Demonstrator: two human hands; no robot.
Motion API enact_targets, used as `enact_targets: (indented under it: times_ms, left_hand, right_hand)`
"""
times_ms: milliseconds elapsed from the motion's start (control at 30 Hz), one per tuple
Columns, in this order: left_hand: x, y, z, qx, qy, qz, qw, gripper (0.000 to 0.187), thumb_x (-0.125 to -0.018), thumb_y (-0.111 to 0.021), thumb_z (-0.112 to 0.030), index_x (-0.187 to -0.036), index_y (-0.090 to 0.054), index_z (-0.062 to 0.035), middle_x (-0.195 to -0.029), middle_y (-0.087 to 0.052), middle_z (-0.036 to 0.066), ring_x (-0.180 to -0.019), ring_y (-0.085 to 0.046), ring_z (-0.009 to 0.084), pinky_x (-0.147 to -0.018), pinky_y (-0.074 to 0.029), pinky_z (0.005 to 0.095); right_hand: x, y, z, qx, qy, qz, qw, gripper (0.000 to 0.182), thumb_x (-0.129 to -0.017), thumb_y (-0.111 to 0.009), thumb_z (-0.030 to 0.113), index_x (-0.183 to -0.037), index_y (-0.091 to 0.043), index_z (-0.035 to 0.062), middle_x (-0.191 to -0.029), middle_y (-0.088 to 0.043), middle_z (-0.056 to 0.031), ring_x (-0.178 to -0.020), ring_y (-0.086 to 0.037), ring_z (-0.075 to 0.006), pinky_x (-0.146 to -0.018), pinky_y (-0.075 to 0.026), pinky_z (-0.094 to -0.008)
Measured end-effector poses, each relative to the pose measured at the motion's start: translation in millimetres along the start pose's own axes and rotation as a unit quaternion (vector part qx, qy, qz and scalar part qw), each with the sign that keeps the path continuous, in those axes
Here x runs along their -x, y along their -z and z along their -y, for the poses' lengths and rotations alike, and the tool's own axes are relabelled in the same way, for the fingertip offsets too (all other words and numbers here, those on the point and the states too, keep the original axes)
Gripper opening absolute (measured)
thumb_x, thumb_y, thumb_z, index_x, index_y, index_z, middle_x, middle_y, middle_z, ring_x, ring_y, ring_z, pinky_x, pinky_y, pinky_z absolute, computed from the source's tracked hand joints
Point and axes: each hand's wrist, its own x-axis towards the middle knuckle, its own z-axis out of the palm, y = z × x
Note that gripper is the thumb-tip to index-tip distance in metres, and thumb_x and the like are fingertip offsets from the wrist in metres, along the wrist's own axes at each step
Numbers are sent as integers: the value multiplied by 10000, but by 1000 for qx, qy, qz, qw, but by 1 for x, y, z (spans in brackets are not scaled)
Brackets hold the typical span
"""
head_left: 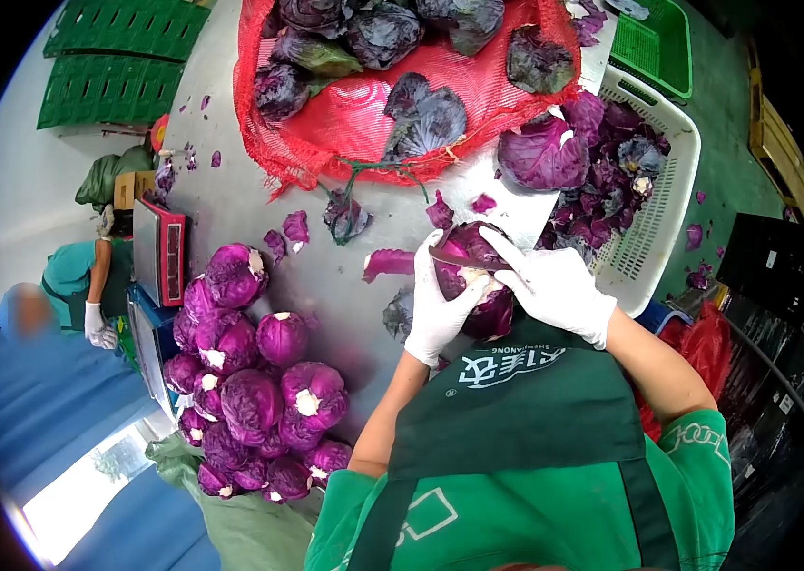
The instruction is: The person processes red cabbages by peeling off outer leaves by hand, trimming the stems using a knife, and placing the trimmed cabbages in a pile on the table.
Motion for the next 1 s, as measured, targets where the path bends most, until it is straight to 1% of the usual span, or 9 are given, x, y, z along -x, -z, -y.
enact_targets:
  times_ms: [100, 233, 367, 467, 567, 633, 733, 833, 1000]
  left_hand:
    - [0, 1, 4, 11, -1, 12, 1000, 866, -769, -825, -247, -1435, -347, 32, -1385, -429, 204, -1306, -442, 317, -1112, -347, 415]
    - [-4, 4, -2, -97, -70, 38, 992, 886, -765, -833, -261, -1443, -342, 29, -1396, -423, 203, -1325, -420, 327, -1130, -322, 427]
    - [-6, 7, -3, -120, -58, 69, 989, 939, -786, -816, -173, -1509, -248, 14, -1487, -359, 185, -1383, -372, 268, -1159, -296, 407]
    - [-9, 10, 0, -69, -89, 93, 989, 1035, -763, -838, -273, -1530, -205, 13, -1589, -216, 223, -1477, -227, 348, -1200, -211, 446]
    - [-6, 14, -2, -126, -83, 113, 982, 1030, -765, -831, -255, -1536, -197, -2, -1598, -194, 225, -1487, -205, 348, -1203, -205, 447]
    - [-2, 13, -2, -71, -60, 105, 990, 1014, -771, -819, -230, -1537, -195, -3, -1583, -222, 214, -1470, -237, 336, -1199, -214, 439]
    - [2, 12, -4, 53, -25, 42, 997, 863, -847, -691, -102, -1550, -193, -50, -1553, -291, 163, -1425, -315, 283, -1187, -240, 396]
    - [13, -2, -2, 19, -23, -64, 997, 772, -884, -622, -35, -1540, -214, -44, -1537, -308, 149, -1399, -343, 269, -1175, -264, 398]
    - [20, -21, -1, 109, 6, -95, 989, 783, -877, -673, -28, -1520, -225, -26, -1518, -294, 147, -1380, -344, 257, -1168, -279, 394]
  right_hand:
    - [-6, -5, -11, -25, -5, 23, 999, 493, -1015, -461, 377, -1446, -484, 138, -668, -638, -72, -552, -629, -235, -482, -476, -369]
    - [-14, -6, -29, -116, -30, -71, 990, 449, -995, -487, 430, -1324, -600, 146, -807, -699, -114, -712, -686, -270, -593, -520, -338]
    - [-22, 13, -6, -100, -25, 19, 995, 425, -945, -566, 435, -1214, -625, 112, -832, -694, -116, -758, -695, -280, -636, -529, -362]
    - [-32, 9, -9, 11, 93, 6, 996, 184, -883, -627, 287, -958, -625, 120, -721, -649, -105, -648, -655, -298, -576, -509, -418]
    - [-51, 2, -38, 60, -17, 21, 998, 112, -878, -598, 204, -917, -605, 99, -725, -659, -135, -654, -664, -340, -584, -517, -440]
    - [-66, 1, -85, 96, -167, 17, 981, 140, -893, -583, 186, -973, -620, 78, -748, -678, -145, -678, -676, -360, -606, -526, -451]
    - [-50, 3, -104, -7, -188, -224, 956, 263, -947, -585, 292, -1116, -632, 95, -741, -672, -156, -689, -686, -324, -625, -528, -439]
    - [-19, 30, -22, -187, -258, -62, 946, 353, -983, -551, 332, -1252, -582, 105, -755, -666, -153, -695, -686, -330, -652, -530, -388]
    - [18, -16, 14, -245, -196, -64, 947, 513, -1016, -474, 325, -1467, -407, 91, -682, -629, -175, -611, -647, -336, -587, -505, -420]
